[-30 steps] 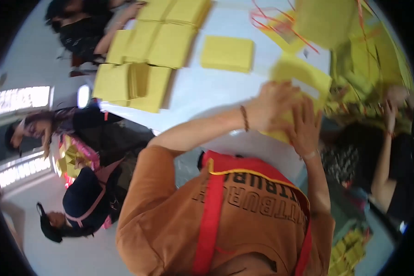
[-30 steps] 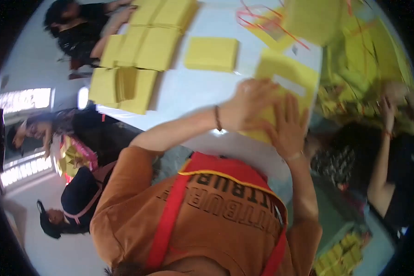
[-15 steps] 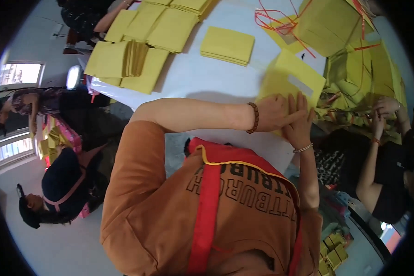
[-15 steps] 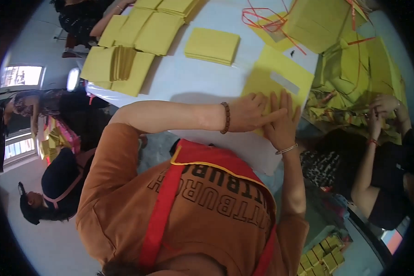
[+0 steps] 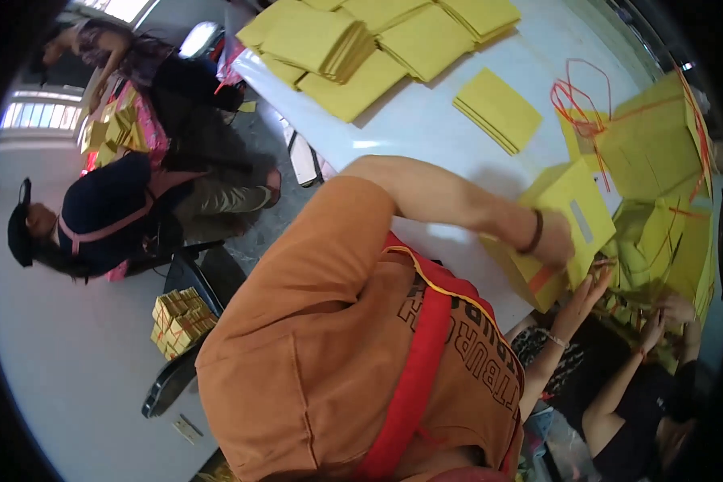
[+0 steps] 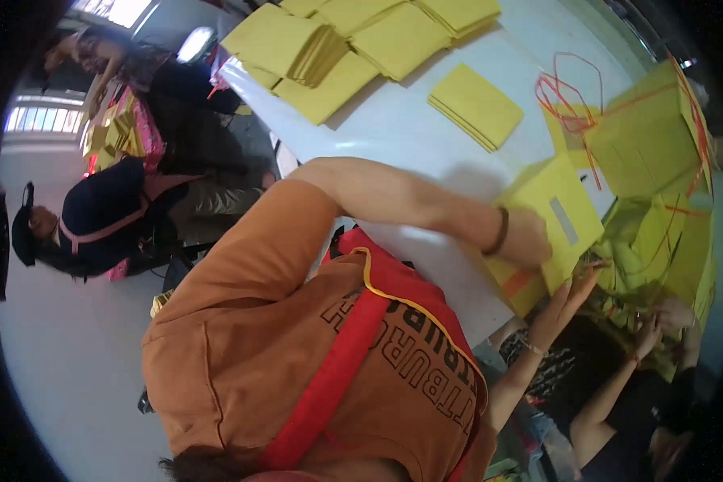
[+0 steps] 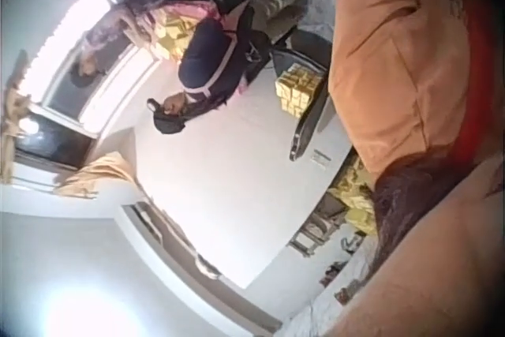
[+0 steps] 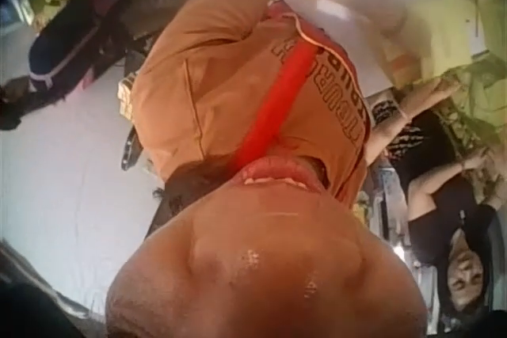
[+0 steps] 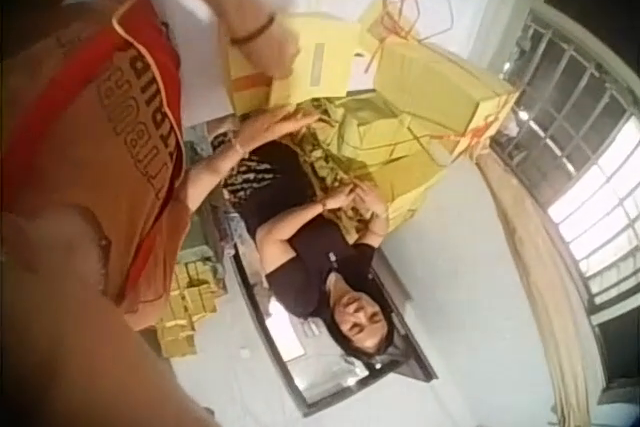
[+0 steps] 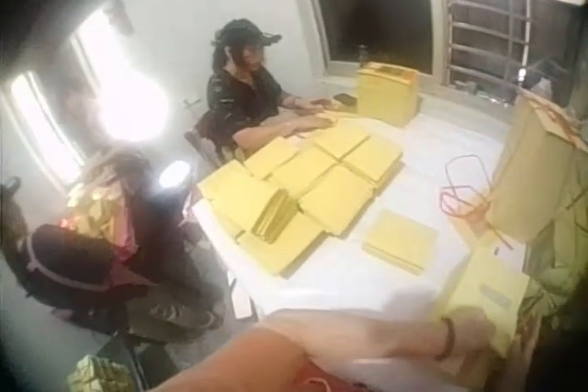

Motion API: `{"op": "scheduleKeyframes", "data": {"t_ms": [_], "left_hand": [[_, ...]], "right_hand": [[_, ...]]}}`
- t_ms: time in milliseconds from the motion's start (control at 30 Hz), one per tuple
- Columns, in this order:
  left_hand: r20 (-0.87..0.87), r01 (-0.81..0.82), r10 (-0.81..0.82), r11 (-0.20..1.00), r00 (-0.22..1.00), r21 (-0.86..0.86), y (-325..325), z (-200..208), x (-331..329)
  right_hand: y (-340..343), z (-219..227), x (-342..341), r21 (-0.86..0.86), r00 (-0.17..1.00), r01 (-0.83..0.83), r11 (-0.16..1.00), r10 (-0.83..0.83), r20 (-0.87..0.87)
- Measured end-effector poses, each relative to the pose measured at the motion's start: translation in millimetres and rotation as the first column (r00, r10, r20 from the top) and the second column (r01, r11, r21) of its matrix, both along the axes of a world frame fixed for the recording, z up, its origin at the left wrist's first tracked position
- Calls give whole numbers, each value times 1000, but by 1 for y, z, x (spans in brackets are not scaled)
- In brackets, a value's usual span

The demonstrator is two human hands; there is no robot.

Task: Manually folding individual sheets of yellow paper with a silver foil center from a stack.

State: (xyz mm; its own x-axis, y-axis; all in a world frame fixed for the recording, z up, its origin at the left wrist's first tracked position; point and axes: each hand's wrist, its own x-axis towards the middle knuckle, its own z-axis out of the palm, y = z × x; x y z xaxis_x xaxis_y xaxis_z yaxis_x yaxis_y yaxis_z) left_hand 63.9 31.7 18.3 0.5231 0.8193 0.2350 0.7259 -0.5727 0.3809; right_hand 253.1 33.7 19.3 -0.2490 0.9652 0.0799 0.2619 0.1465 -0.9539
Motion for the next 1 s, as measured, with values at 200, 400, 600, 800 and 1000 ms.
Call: {"op": "scheduleKeyframes", "data": {"t_ms": [200, 400, 600, 800, 1000], "left_hand": [[171, -199, 168, 962, 971, 187, 9, 16, -136], [213, -445, 391, 761, 895, 472, 11, -9, -214], [-67, -388, 506, 733, 860, 559, 16, -71, -210], [-193, -393, 494, 830, 848, 397, 20, -84, -206], [-297, -403, 441, 897, 847, 181, 21, -93, -211]], "right_hand": [[-1, 17, -24, 105, 977, -61, 993, 38, 211], [-14, 0, -10, 53, 392, -370, 927, 105, 914], [-9, -16, -1, 135, 666, -381, 915, 170, 727], [-9, -24, 3, 132, 713, -369, 920, 189, 675], [-8, -20, -2, 123, 744, -357, 926, 201, 637]]}}
